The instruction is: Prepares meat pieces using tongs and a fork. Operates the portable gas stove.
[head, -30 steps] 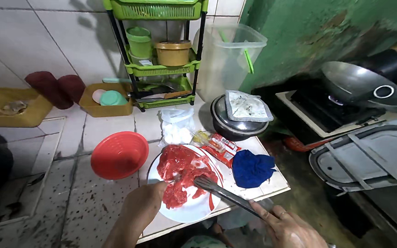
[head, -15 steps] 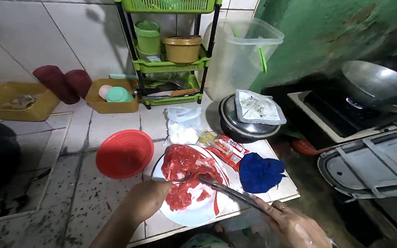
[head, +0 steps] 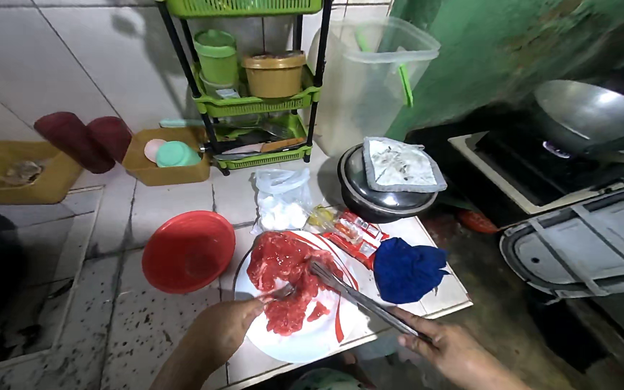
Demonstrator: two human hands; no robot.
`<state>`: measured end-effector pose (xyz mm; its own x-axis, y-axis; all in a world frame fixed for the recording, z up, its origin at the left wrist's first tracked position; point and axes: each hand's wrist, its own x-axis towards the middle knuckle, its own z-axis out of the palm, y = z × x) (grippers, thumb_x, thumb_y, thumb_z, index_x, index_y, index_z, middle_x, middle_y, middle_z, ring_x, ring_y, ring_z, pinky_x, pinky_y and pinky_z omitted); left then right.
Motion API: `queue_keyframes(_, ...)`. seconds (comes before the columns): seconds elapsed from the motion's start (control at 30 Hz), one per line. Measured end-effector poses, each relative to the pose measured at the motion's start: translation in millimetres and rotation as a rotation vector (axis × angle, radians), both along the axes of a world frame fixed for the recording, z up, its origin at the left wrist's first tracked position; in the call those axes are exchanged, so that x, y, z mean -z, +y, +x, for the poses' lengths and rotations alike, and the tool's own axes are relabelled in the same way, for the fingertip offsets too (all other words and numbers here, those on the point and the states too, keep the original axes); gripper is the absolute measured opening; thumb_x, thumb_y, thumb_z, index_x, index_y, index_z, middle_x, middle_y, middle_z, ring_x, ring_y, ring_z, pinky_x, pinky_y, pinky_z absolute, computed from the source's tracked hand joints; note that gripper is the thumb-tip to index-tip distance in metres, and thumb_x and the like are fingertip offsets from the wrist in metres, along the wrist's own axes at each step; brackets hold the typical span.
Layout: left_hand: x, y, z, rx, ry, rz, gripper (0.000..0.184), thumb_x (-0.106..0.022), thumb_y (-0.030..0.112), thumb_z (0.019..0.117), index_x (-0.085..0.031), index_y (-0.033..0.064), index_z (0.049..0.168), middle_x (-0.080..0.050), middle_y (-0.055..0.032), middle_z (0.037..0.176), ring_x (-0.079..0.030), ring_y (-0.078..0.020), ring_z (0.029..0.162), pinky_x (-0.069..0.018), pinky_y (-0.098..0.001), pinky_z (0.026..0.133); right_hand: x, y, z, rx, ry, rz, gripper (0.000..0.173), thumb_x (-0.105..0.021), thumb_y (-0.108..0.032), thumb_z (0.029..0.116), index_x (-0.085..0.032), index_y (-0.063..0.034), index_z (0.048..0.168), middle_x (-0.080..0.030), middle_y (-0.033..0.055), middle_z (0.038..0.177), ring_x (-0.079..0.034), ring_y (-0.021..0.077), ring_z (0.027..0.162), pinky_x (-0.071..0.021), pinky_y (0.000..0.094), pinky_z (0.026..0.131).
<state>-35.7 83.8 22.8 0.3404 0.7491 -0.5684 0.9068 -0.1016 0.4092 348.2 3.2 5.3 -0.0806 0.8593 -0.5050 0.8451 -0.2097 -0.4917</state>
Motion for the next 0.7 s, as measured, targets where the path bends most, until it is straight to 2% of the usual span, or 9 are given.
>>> queue_keyframes(0.07, -30.6, -9.7, 12.9, -0.127, 0.031, -0.044, 0.043, -0.037, 0.028, 0.1133, -0.062, 0.0046, 0.138, -0.067, -0.0260, 0.125, -0.062, -0.0404, 0.121, -0.0433, -0.0536, 0.105, -3.0, -12.0, -4.3, 0.025, 0.025, 0.018, 0.053, -0.064, -0.037, 0.1019, -0.053, -0.0249, 0.153, -0.072, 0.0186, 0.122, -0.070, 0.0377, 0.108, -0.0520, 0.0626, 0.096)
queue_keyframes(0.1, -35.1, -19.6, 14.1, -0.174, -0.011, 0.014, 0.041, -0.039, 0.027, 0.1128, -0.065, 0.0033, 0.134, -0.069, -0.0270, 0.118, -0.065, -0.0419, 0.114, -0.0455, -0.0551, 0.101, -4.1, -18.1, -6.0, 0.044, 0.055, 0.020, 0.053, -0.064, -0.035, 0.1019, -0.053, -0.0220, 0.152, -0.072, 0.0194, 0.123, -0.070, 0.0380, 0.109, -0.0518, 0.0627, 0.096)
queue_keyframes(0.17, -12.6, -39.8, 4.2, -0.120, -0.182, 0.214, 0.036, -0.045, 0.026, 0.1090, -0.071, 0.0067, 0.124, -0.073, -0.0201, 0.096, -0.071, -0.0374, 0.089, -0.0549, -0.0585, 0.081, -4.5, -27.7, -8.8, 0.094, 0.136, 0.012, 0.052, -0.065, -0.030, 0.1018, -0.054, -0.0183, 0.151, -0.071, 0.0182, 0.125, -0.070, 0.0340, 0.109, -0.0524, 0.0588, 0.098)
queue_keyframes(0.23, 2.7, -52.7, 14.0, -0.054, -0.276, 0.312, 0.033, -0.048, 0.027, 0.1070, -0.074, 0.0094, 0.119, -0.074, -0.0156, 0.090, -0.073, -0.0343, 0.081, -0.0574, -0.0596, 0.072, -2.0, -31.6, -9.8, 0.127, 0.200, -0.021, 0.052, -0.064, -0.029, 0.1024, -0.054, -0.0186, 0.152, -0.070, 0.0148, 0.129, -0.070, 0.0280, 0.113, -0.0523, 0.0528, 0.101)
queue_keyframes(0.33, 1.2, -57.5, 51.5, 0.015, -0.049, 0.395, 0.028, -0.049, 0.023, 0.1074, -0.073, 0.0108, 0.112, -0.074, -0.0163, 0.088, -0.074, -0.0373, 0.079, -0.0581, -0.0587, 0.066, 4.0, -30.8, -10.9, 0.153, 0.205, -0.024, 0.050, -0.063, -0.029, 0.1028, -0.054, -0.0224, 0.152, -0.071, 0.0125, 0.128, -0.070, 0.0255, 0.112, -0.0530, 0.0513, 0.100)
queue_keyframes(0.4, -8.5, -52.3, 70.8, 0.026, 0.151, 0.369, 0.026, -0.048, 0.018, 0.1069, -0.072, 0.0111, 0.116, -0.074, -0.0171, 0.091, -0.074, -0.0385, 0.082, -0.0583, -0.0569, 0.067, 4.2, -27.8, -11.2, 0.176, 0.167, -0.028, 0.050, -0.063, -0.029, 0.1030, -0.054, -0.0242, 0.152, -0.072, 0.0148, 0.122, -0.071, 0.0286, 0.105, -0.0535, 0.0544, 0.095)
queue_keyframes(0.5, -29.5, -41.1, 80.3, 0.036, 0.308, 0.177, 0.033, -0.042, 0.015, 0.1083, -0.062, 0.0115, 0.134, -0.072, -0.0191, 0.109, -0.071, -0.0399, 0.099, -0.0563, -0.0569, 0.081, 6.9, -26.9, -7.8, 0.176, 0.132, -0.058, 0.050, -0.062, -0.031, 0.1036, -0.052, -0.0280, 0.153, -0.072, 0.0137, 0.124, -0.070, 0.0291, 0.108, -0.0526, 0.0557, 0.097)
queue_keyframes(0.63, -25.2, -44.9, 58.5, 0.037, 0.268, 0.370, 0.031, -0.045, 0.018, 0.1074, -0.069, 0.0115, 0.127, -0.073, -0.0180, 0.096, -0.073, -0.0390, 0.086, -0.0573, -0.0559, 0.071, 7.7, -31.0, -9.2, 0.185, 0.125, -0.075, 0.051, -0.061, -0.032, 0.1040, -0.051, -0.0308, 0.154, -0.072, 0.0131, 0.122, -0.070, 0.0294, 0.108, -0.0516, 0.0564, 0.098)
queue_keyframes(0.7, -24.4, -44.2, 51.1, 0.014, 0.261, 0.397, 0.032, -0.045, 0.025, 0.1096, -0.071, 0.0124, 0.125, -0.074, -0.0177, 0.095, -0.073, -0.0391, 0.086, -0.0572, -0.0568, 0.072, 9.4, -36.2, -10.5, 0.186, 0.111, -0.053, 0.051, -0.062, -0.033, 0.1038, -0.051, -0.0308, 0.154, -0.071, 0.0126, 0.126, -0.069, 0.0301, 0.111, -0.0511, 0.0567, 0.100)
